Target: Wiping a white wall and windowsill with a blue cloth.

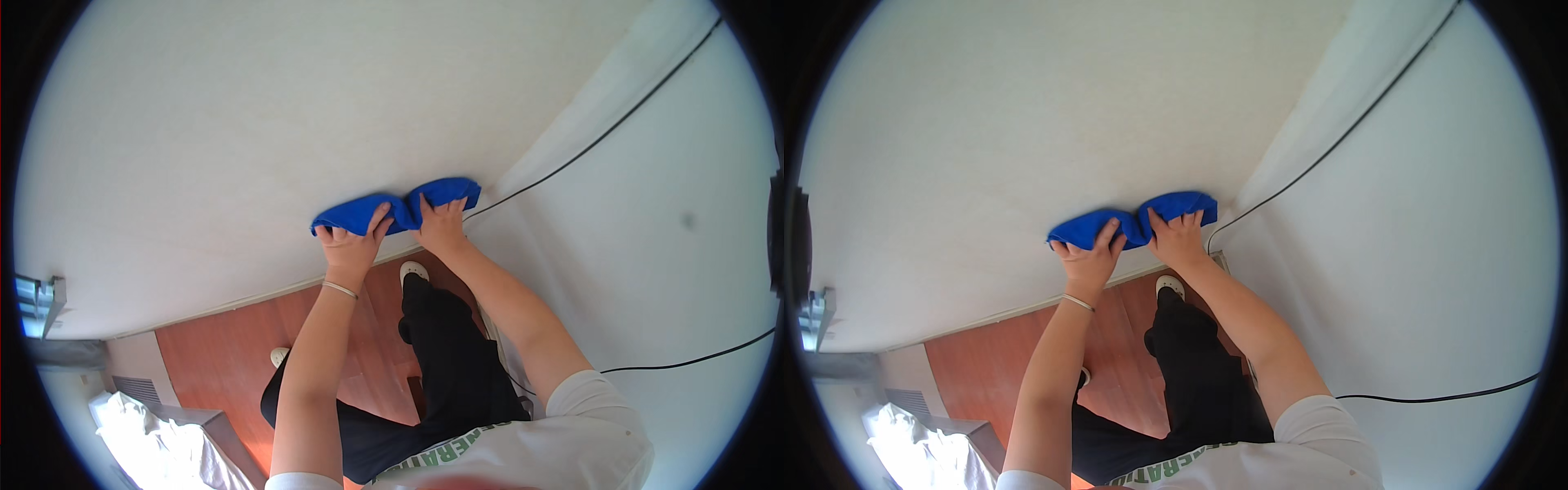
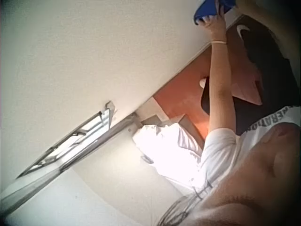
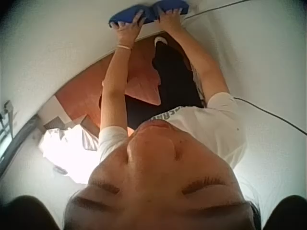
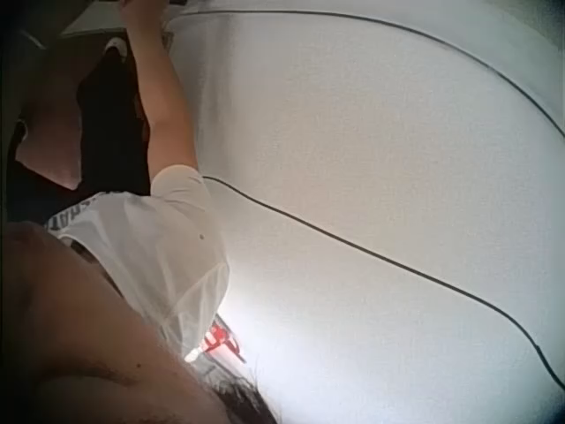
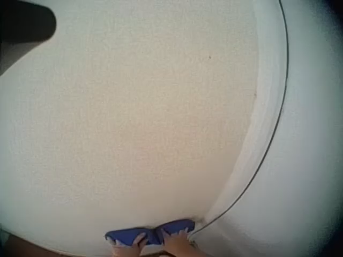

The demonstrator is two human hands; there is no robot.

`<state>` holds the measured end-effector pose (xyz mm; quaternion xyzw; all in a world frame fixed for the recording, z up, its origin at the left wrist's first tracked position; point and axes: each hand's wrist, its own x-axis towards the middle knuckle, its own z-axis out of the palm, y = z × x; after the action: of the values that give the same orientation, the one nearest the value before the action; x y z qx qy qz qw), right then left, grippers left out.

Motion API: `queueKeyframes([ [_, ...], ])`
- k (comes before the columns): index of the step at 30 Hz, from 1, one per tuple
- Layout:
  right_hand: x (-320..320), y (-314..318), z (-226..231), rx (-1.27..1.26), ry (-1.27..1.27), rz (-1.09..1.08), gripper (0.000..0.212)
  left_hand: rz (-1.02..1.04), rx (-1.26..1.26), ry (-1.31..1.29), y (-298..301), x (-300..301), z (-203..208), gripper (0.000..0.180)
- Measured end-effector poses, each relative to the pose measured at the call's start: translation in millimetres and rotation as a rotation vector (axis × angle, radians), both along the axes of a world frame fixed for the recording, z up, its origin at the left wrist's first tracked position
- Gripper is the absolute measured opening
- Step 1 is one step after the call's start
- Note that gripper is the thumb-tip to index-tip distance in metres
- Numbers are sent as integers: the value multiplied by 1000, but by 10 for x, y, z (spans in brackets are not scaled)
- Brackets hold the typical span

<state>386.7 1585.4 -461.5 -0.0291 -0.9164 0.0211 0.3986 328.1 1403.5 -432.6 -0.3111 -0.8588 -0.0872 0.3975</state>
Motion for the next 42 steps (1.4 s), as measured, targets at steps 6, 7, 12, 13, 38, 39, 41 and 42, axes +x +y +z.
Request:
queueKeyframes([
  [6,-200,-292,521,120,68,200,45,26,236,-234,-315,65,-91,63],
  [7,-296,-392,770,178,104,179,44,19,473,-255,-323,11,124,73],
  [12,-711,-1414,1741,207,277,190,41,184,755,137,-916,-550,1237,109],
  [13,-781,-1542,1782,211,348,149,40,198,773,133,-1012,-600,1213,106],
  [38,-1043,-2947,1113,604,-83,579,43,501,1258,-182,-2323,-901,136,97],
  [39,-1077,-3105,1096,652,-114,526,42,527,1261,-171,-2440,-958,98,98],
  [41,-1175,-3334,999,691,-131,552,43,521,1326,-102,-2637,-1058,-38,90],
  [42,-1222,-3442,929,727,-148,570,43,493,1384,-45,-2735,-1099,-143,81],
])
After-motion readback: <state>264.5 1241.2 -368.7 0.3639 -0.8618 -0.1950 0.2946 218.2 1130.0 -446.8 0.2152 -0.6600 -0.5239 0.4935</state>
